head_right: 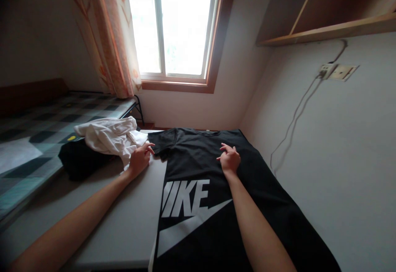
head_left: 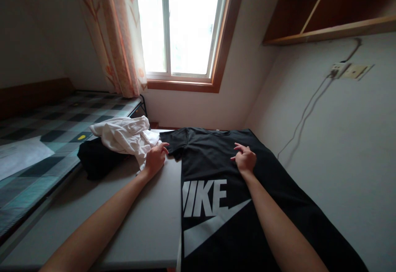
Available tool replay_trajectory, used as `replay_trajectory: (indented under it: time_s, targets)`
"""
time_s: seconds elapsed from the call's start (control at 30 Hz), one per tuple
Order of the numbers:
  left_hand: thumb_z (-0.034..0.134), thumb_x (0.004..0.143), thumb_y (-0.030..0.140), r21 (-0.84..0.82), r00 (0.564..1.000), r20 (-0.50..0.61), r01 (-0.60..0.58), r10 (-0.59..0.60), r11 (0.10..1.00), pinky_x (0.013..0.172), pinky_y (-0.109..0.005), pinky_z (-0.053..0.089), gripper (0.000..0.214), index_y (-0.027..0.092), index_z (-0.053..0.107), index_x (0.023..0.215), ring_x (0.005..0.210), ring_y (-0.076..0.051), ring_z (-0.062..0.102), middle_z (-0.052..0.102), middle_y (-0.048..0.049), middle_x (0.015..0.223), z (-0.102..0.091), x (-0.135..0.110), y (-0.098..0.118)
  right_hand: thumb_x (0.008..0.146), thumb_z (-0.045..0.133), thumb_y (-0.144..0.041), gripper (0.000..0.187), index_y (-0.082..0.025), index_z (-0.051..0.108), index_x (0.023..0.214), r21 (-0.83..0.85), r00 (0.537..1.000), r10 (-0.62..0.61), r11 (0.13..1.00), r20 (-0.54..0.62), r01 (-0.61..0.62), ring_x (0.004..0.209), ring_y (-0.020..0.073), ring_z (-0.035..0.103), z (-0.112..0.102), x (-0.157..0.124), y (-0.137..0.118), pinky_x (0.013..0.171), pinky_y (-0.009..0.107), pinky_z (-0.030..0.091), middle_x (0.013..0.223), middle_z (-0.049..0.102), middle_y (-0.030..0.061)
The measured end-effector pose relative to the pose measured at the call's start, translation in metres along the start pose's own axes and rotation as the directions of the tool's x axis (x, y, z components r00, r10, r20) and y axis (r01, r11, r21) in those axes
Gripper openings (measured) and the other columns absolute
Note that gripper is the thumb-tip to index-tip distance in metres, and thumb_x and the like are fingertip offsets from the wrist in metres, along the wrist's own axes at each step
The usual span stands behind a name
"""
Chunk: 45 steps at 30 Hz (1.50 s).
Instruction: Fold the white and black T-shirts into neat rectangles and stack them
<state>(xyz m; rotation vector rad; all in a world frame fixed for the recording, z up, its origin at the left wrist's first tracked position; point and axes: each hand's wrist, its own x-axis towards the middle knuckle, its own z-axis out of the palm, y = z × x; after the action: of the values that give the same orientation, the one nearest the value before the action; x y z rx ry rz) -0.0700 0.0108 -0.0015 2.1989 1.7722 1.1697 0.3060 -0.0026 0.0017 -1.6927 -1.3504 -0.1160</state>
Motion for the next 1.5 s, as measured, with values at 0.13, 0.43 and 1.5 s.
replay_trajectory:
  time_s: [0.13, 0.43, 1.5]
  targets:
    - [0.046, 0.079, 0.008, 0.018, 1.000, 0.015, 0.013, -0.013, 1.000, 0.073, -0.029, 0.048, 0.035, 0.024, 0.065, 0.104, 0.073, -0.018, 0.067, 0.074, 0.0027, 0.080, 0.000, 0.001, 0.000, 0.072, 0.040, -0.008, 0.025, -0.022, 0.058, 0.063, -0.001, 0.983, -0.167, 0.986, -0.079, 0.167, 0.067, 0.0173, 0.067, 0.000, -0.003, -0.007, 0.107, 0.044, 0.036, 0.085, 0.075, 0.0018]
    - [0.045, 0.081, 0.009, 0.120, 0.996, 0.016, 0.083, -0.086, 0.989, 0.067, -0.028, 0.043, 0.025, 0.023, 0.066, 0.085, 0.072, -0.019, 0.065, 0.071, -0.0011, 0.076, -0.003, -0.001, 0.003, 0.078, 0.047, -0.016, 0.025, -0.018, 0.071, 0.074, -0.091, 0.988, -0.148, 0.984, 0.038, 0.151, 0.105, 0.0243, 0.063, 0.013, -0.003, 0.001, 0.101, 0.045, 0.040, 0.118, 0.065, 0.0117]
    - [0.050, 0.087, 0.027, 0.276, 0.980, 0.158, 0.076, -0.124, 0.958, 0.068, -0.028, 0.039, 0.020, 0.024, 0.069, 0.089, 0.079, -0.019, 0.065, 0.071, -0.0024, 0.080, -0.005, 0.000, 0.011, 0.083, 0.053, -0.022, 0.035, -0.017, 0.071, 0.113, -0.287, 0.928, 0.035, 0.955, 0.371, 0.079, 0.124, 0.0273, 0.053, 0.014, -0.005, 0.006, 0.107, 0.041, 0.038, 0.131, 0.060, 0.0129]
